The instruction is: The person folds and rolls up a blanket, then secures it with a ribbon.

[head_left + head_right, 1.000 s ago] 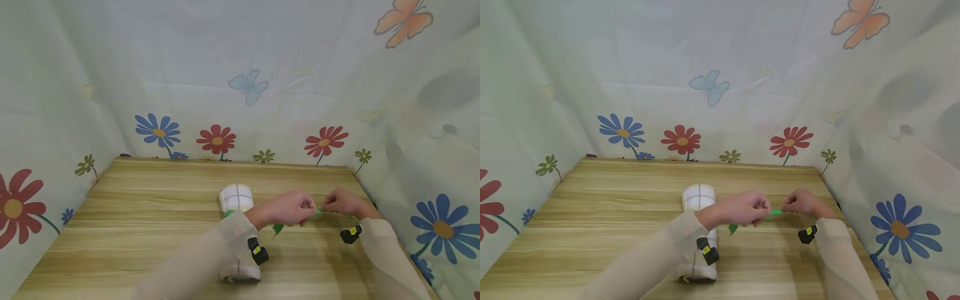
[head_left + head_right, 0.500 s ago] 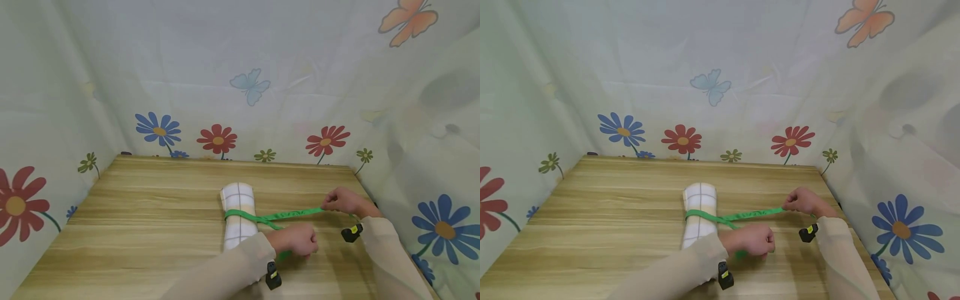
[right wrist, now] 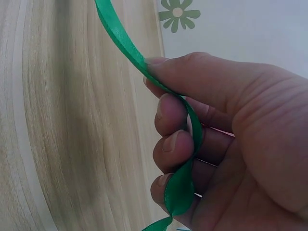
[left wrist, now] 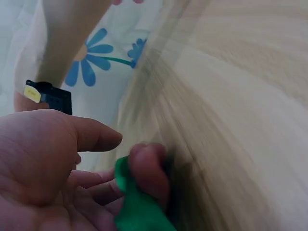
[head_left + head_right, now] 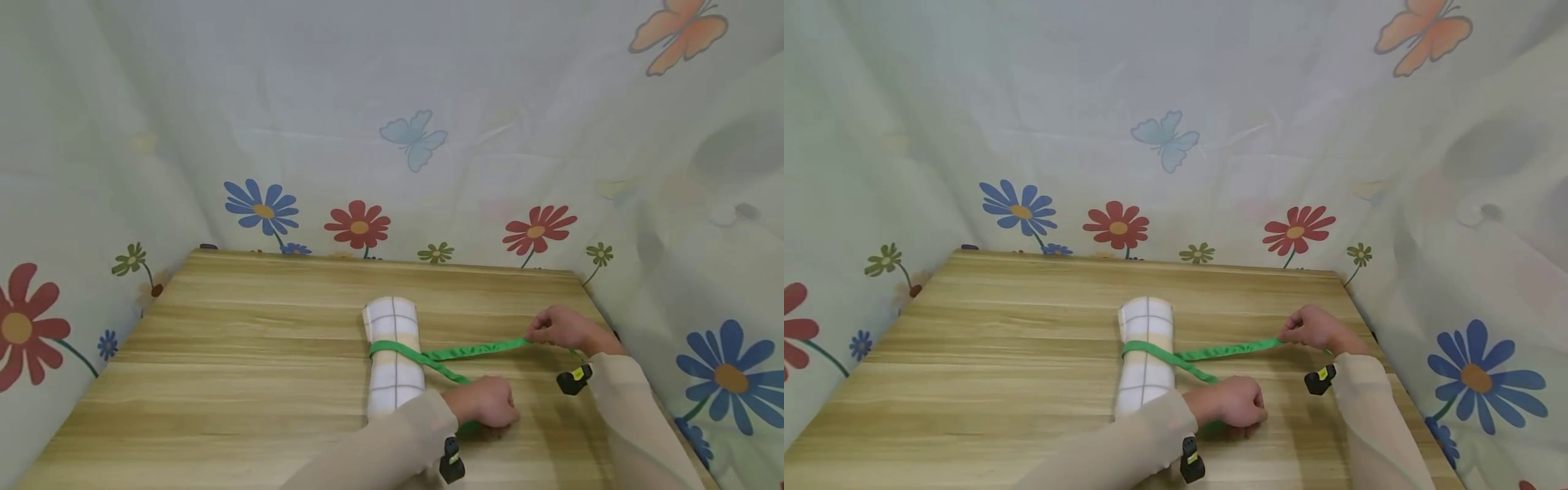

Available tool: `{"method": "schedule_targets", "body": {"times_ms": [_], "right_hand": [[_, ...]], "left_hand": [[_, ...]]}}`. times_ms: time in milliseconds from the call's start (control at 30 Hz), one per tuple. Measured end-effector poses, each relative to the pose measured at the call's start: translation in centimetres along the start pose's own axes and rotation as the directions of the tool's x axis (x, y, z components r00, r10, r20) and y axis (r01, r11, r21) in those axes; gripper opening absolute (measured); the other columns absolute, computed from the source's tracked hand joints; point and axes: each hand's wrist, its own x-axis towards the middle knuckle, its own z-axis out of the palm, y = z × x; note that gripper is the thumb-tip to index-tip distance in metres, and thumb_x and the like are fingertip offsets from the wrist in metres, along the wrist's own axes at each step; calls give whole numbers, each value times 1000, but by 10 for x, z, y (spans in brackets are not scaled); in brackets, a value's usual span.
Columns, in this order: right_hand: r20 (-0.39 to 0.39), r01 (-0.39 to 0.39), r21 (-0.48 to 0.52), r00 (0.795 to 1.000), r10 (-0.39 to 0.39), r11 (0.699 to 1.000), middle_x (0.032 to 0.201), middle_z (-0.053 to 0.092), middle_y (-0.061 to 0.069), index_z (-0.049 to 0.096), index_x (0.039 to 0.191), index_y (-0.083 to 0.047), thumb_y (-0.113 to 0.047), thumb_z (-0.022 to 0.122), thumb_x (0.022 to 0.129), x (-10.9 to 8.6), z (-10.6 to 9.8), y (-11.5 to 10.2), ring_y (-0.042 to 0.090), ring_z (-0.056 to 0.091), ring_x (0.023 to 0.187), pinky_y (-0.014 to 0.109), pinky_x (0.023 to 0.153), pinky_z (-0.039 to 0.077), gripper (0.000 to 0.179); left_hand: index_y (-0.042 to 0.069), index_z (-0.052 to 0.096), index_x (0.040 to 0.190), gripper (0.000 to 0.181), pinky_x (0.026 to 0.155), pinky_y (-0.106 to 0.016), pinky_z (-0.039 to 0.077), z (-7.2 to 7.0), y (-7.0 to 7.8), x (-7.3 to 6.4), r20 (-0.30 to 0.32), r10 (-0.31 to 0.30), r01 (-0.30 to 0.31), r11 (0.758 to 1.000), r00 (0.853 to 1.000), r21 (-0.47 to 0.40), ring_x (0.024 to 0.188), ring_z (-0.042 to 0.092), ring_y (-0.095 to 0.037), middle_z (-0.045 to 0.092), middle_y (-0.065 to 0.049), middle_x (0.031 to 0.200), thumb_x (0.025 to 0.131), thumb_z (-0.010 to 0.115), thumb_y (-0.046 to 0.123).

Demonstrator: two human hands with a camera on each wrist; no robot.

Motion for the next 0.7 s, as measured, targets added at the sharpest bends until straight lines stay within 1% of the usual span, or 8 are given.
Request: {"method": "schedule_targets", "body": {"times_ms": [67, 167, 367, 467, 500, 567, 633, 700], "right_hand": [[2, 3, 0, 1000, -3, 1000, 84, 66, 1, 76, 94, -8, -21, 72, 96, 0, 0, 0, 18, 52, 78, 32, 68, 43, 14], [1, 4, 2, 1000, -4, 1000, 84, 66, 0, 76, 94, -8, -21, 72, 96, 1, -1, -1, 18, 51, 78, 31, 68, 43, 14], [-11, 29, -1, 1000, -29, 1000, 84, 66, 1, 76, 94, -7, -20, 71, 96, 0, -3, 0, 17, 51, 75, 31, 65, 43, 14], [-6, 44, -5, 999, -44, 999, 82, 65, 1, 76, 94, -7, -21, 71, 96, 0, -5, 1, 17, 51, 73, 31, 63, 43, 14], [-3, 47, -3, 999, -47, 999, 81, 64, 0, 76, 93, -8, -21, 71, 96, 1, -6, 1, 17, 51, 72, 31, 62, 42, 14], [-4, 52, 3, 999, -52, 999, 79, 62, -1, 75, 92, -9, -21, 70, 97, 2, -7, 0, 16, 50, 70, 30, 61, 42, 14], [-1, 70, 18, 998, -70, 997, 77, 60, -1, 74, 91, -8, -22, 69, 98, 3, -9, -3, 16, 49, 69, 29, 61, 40, 16], [1, 89, 42, 996, -89, 995, 77, 57, -1, 72, 91, -6, -22, 68, 99, 3, -14, -8, 15, 47, 68, 29, 60, 40, 19]], "left_hand": [[9, 66, 58, 46, 54, -16, 45, 1, 3, 0, 9, -9, 9, 1000, 1000, -16, 43, 58, -11, 57, 2, 46, 101, 60, 24], [11, 62, 62, 45, 53, -18, 45, 3, 9, 1, 43, -13, 13, 1000, 999, -15, 44, 59, -13, 58, 1, 48, 103, 60, 27], [15, 59, 68, 40, 49, -18, 46, 7, 23, 4, 95, 22, -26, 999, 995, 46, 45, 60, -9, 55, 6, 50, 105, 58, 33], [16, 61, 74, 35, 49, -18, 48, 8, 26, 2, 123, 35, -40, 998, 992, 43, 47, 61, -8, 58, 5, 55, 105, 58, 33], [15, 63, 75, 34, 49, -18, 49, 8, 26, 1, 121, 39, -44, 998, 992, 40, 47, 62, -8, 59, 5, 56, 104, 59, 33], [15, 67, 84, 28, 51, -18, 50, 6, 24, -1, 124, 56, -61, 998, 991, 35, 48, 62, -7, 61, 5, 57, 105, 59, 32], [15, 71, 97, 22, 54, -17, 49, 1, 20, -6, 111, 77, -81, 996, 991, 32, 50, 62, -5, 63, 6, 60, 105, 59, 32], [15, 72, 112, 24, 57, -15, 48, -7, 14, -13, 88, 107, -110, 993, 990, 30, 51, 61, -4, 65, 8, 63, 105, 58, 32]]}}
